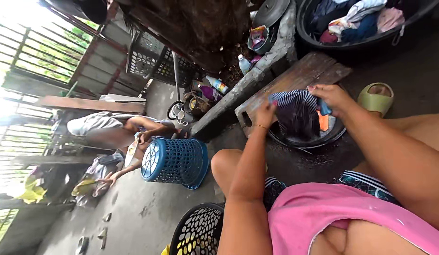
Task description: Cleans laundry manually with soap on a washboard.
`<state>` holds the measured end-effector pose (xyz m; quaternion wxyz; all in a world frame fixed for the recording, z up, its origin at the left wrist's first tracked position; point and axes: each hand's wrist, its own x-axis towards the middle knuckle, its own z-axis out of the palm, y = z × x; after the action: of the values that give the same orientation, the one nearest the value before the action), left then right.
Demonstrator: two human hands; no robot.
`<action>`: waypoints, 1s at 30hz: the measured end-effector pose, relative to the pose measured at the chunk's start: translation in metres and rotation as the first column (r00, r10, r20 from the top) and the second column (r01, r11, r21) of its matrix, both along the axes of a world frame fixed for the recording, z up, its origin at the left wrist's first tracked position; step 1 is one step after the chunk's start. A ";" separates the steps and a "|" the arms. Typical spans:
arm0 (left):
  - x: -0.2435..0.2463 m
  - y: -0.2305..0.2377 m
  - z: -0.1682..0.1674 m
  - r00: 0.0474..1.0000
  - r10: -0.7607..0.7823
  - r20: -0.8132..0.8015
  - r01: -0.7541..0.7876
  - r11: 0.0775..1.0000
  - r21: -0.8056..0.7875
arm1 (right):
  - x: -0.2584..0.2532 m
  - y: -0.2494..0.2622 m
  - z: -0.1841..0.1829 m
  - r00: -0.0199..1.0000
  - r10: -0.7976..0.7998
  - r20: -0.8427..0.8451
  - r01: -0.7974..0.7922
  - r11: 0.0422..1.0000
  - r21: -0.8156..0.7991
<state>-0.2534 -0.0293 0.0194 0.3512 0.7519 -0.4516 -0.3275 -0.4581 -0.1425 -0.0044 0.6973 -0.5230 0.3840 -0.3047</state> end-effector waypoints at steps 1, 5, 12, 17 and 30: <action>-0.010 0.004 -0.015 0.996 -0.085 0.037 0.082 0.995 0.065 | 0.006 0.008 0.005 0.999 -0.005 0.034 0.004 0.999 0.038; -0.055 0.007 -0.061 0.985 -0.168 0.039 0.146 0.932 0.332 | 0.024 0.026 0.014 0.997 0.014 0.080 -0.021 0.996 0.082; -0.027 -0.005 -0.050 0.937 -0.348 0.024 0.337 0.922 0.192 | 0.026 -0.002 -0.030 0.995 0.100 0.020 -0.098 0.993 -0.062; -0.018 0.000 -0.018 0.965 -0.262 0.013 0.259 0.959 0.114 | 0.011 -0.011 -0.075 0.893 0.310 -0.327 -0.356 0.930 -0.090; -0.022 -0.002 -0.002 0.975 -0.186 -0.118 0.188 0.982 0.007 | 0.030 0.017 -0.066 0.830 0.382 -0.406 -0.478 0.863 -0.165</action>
<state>-0.2753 -0.0311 0.0172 0.3377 0.6888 -0.4961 -0.4067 -0.4278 -0.1259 -0.0701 0.5911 -0.7298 0.3329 -0.0849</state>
